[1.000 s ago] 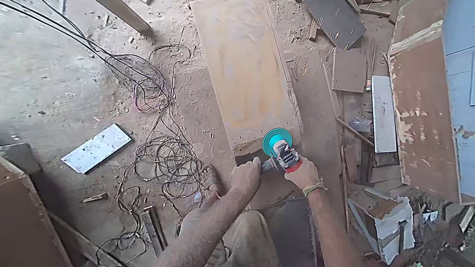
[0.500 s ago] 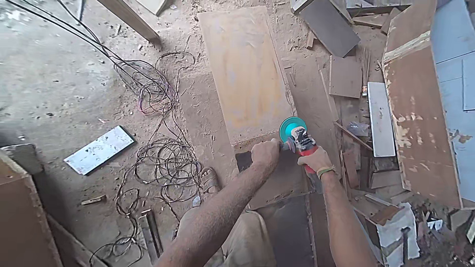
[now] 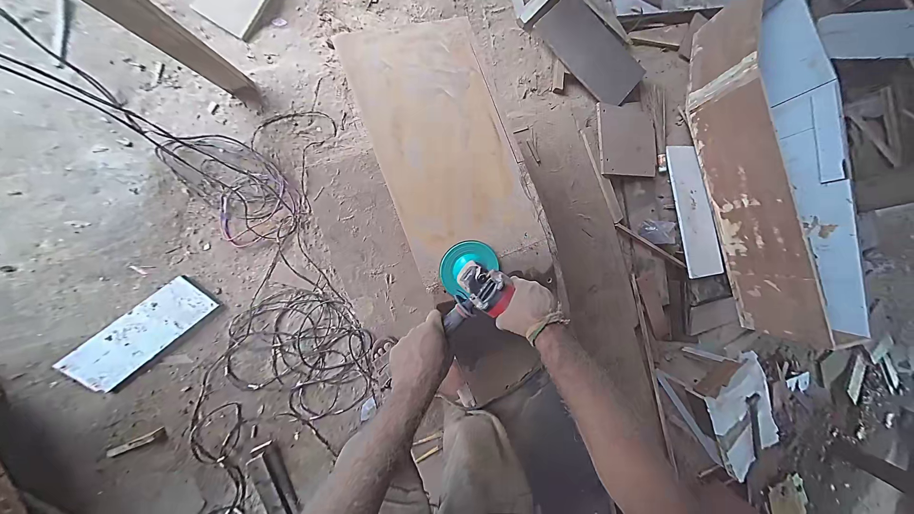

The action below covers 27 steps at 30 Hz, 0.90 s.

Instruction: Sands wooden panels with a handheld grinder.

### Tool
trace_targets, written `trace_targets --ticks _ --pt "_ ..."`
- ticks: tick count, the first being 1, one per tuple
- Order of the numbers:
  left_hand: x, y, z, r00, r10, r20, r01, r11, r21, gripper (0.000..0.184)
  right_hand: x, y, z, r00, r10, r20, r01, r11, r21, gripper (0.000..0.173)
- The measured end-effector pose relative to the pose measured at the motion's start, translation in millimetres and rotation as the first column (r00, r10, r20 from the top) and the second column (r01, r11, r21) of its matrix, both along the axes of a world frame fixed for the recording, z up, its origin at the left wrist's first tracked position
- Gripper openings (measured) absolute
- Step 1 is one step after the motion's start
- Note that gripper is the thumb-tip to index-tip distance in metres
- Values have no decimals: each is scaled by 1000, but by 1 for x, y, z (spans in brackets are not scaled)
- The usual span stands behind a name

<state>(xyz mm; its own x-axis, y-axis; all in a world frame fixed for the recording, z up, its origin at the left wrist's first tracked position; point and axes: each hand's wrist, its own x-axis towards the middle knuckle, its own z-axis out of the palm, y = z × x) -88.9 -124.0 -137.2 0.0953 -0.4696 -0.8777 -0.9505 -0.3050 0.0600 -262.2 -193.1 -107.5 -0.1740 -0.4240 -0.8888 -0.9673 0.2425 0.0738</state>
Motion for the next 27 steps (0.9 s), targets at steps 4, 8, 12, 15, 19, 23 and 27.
trace_targets --ticks 4,8,12,15,19,23,27 --pt "16 42 -11 994 96 47 -98 995 29 32 23 16 -3 992 104 76 -110 991 80 66" --pt "13 50 -16 994 79 74 -82 995 48 33 21 19 -4 989 111 95 -121 987 105 65" --pt "-18 -17 1 999 -41 -17 43 994 103 33 -20 -4 0 999 -30 -22 31 998 57 72" --pt "-50 -45 10 984 -146 -103 157 982 104 30 -58 -8 2 987 -131 -91 135 990 34 72" --pt "-76 -69 12 963 -207 -172 216 976 37 28 -90 -10 -2 952 -275 -131 271 961 -45 76" --pt "-109 -95 17 939 -247 -238 252 968 -7 32 -125 -6 -9 882 -451 -139 436 891 -128 88" --pt "-108 -80 20 942 -221 -253 223 975 -20 29 -127 17 -17 858 -500 -121 476 861 -180 94"
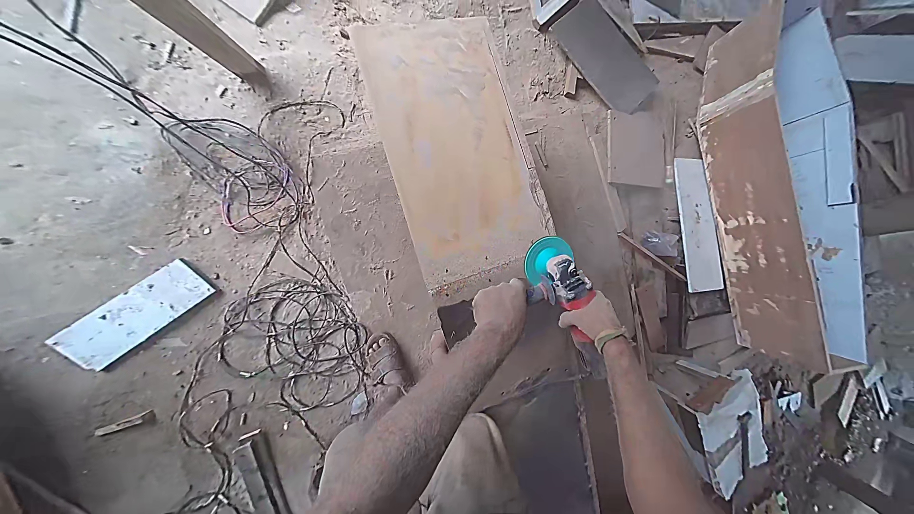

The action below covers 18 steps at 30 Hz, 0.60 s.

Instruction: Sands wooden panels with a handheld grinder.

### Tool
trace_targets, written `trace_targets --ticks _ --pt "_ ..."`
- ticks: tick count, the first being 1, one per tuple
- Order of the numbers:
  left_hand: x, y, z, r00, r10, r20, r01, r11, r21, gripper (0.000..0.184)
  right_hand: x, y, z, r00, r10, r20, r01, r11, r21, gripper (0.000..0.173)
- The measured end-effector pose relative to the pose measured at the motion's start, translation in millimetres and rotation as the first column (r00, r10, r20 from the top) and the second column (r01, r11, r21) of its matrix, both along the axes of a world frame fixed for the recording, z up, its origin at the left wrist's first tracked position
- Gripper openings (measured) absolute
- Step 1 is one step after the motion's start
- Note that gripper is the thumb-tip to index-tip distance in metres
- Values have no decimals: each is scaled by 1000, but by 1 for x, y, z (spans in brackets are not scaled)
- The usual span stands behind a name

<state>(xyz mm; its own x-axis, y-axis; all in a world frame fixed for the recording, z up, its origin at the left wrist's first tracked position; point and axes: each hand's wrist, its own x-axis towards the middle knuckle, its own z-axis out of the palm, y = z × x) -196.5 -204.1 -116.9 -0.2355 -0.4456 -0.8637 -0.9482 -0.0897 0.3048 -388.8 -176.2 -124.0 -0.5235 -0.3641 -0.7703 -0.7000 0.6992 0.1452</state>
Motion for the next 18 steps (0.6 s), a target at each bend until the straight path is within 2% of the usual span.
trace_targets --ticks 5,9,18 --pt "74 53 -12 992 102 74 -100 994 -41 25 76 16 0 973 224 48 -224 974 4 81" --pt "124 83 -18 964 245 103 -250 967 40 26 129 23 -1 911 402 93 -404 915 -2 77" --pt "137 114 -28 926 358 124 -367 928 63 29 158 11 5 812 576 97 -584 804 113 77"
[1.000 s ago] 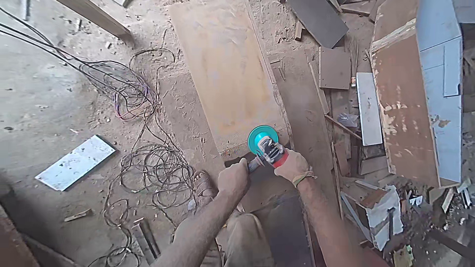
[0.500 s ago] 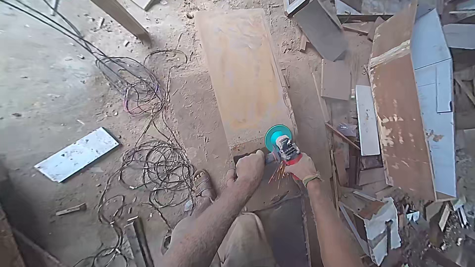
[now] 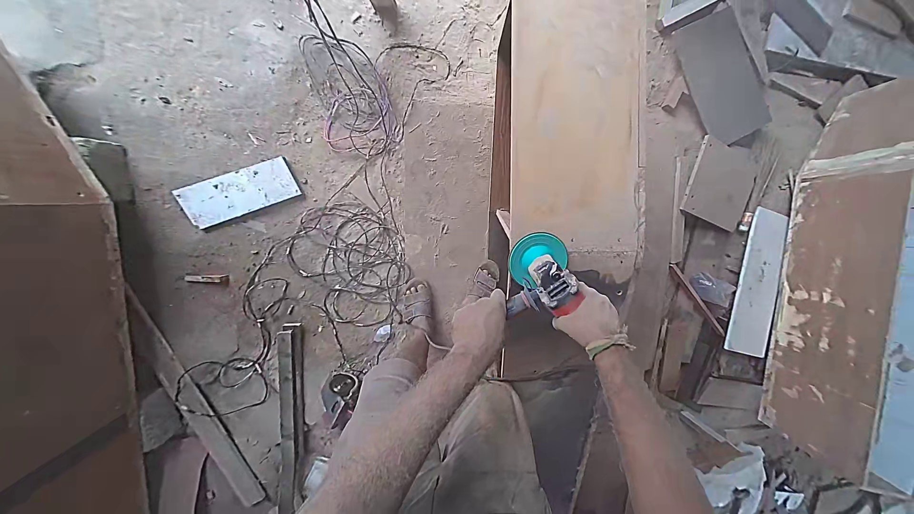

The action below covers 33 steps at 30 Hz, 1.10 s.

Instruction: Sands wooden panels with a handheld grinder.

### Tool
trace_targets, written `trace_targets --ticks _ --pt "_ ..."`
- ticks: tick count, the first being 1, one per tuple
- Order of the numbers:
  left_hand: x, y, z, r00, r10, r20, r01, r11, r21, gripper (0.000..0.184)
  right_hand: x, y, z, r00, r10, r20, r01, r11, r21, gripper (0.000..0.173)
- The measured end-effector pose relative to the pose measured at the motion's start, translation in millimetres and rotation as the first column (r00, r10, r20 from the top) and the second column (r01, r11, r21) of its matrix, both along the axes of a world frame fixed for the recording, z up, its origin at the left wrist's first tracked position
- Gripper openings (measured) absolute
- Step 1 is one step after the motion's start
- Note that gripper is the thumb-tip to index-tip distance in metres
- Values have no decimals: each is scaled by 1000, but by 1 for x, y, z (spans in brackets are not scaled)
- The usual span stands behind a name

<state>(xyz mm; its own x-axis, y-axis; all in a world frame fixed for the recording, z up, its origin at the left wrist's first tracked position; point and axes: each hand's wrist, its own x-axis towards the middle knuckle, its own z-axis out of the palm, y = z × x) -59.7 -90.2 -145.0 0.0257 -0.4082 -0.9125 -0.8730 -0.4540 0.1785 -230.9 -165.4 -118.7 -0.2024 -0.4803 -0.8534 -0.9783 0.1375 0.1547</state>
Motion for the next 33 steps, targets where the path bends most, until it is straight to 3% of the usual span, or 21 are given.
trace_targets --ticks 6,9,11,15,21,24,29,33 --pt "8 -22 9 1000 13 4 -13 1000 -19 31 12 -28 7 1000 15 -11 -15 1000 7 75" --pt "-12 -50 16 998 -29 -62 25 997 -71 28 -18 -37 8 992 -105 -63 103 994 -43 74" --pt "-35 -55 22 990 -50 -131 48 999 -20 27 -48 -28 7 983 -169 -71 165 985 -57 79" --pt "-47 -25 14 991 -57 -118 60 998 20 28 -66 5 -4 984 -176 -4 175 982 -68 81" --pt "20 -22 12 998 -38 58 37 999 15 30 15 -7 -3 999 -16 33 17 999 -30 75" --pt "12 -14 11 999 -44 18 44 999 16 31 7 -1 1 999 -45 17 45 999 -7 77" --pt "-24 51 -8 999 -15 -40 18 997 72 30 -28 49 -13 1000 2 9 -2 998 62 77" --pt "-13 40 -12 1000 -2 -11 3 1000 27 31 -15 39 -14 1000 18 25 -18 1000 14 75"
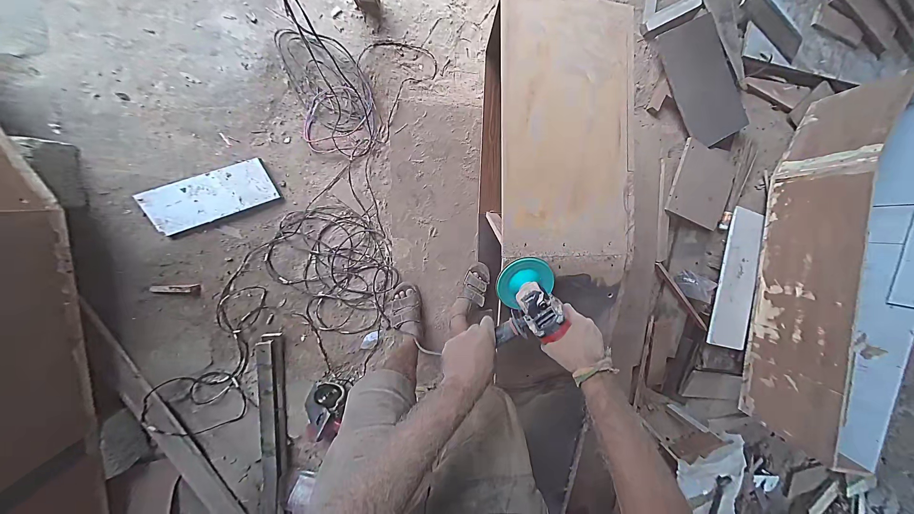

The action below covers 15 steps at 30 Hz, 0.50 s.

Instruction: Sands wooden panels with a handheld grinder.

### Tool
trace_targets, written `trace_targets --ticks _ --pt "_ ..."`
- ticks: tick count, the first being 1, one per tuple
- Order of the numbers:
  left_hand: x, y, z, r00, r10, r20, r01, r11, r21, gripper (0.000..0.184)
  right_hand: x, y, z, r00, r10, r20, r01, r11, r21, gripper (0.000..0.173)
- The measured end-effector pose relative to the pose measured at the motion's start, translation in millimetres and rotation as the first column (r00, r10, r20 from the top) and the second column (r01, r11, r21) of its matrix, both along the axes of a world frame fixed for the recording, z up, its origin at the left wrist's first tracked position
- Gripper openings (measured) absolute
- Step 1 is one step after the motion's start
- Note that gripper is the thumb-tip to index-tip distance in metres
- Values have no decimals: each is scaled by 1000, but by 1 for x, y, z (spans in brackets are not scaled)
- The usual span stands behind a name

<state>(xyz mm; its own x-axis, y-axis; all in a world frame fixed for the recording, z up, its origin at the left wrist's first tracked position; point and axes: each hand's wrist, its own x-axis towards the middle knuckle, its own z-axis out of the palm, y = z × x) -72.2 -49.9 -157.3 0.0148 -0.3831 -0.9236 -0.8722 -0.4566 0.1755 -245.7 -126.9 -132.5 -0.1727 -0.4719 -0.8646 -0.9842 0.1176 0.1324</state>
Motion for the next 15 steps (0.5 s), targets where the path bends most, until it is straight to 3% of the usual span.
trace_targets --ticks 4,7,11,15 --pt "12 -53 13 999 -50 -22 49 998 -46 27 5 -38 8 996 -82 -20 80 994 -68 80" --pt "-2 -58 20 994 -59 -87 54 997 -61 24 -17 -25 8 982 -187 -31 182 977 -106 82" --pt "-33 -29 11 982 -102 -161 104 995 6 26 -57 29 -9 952 -305 6 302 943 -139 83" --pt "-16 2 -1 994 -85 -68 87 996 22 28 -34 46 -16 980 -196 31 198 974 -110 80"
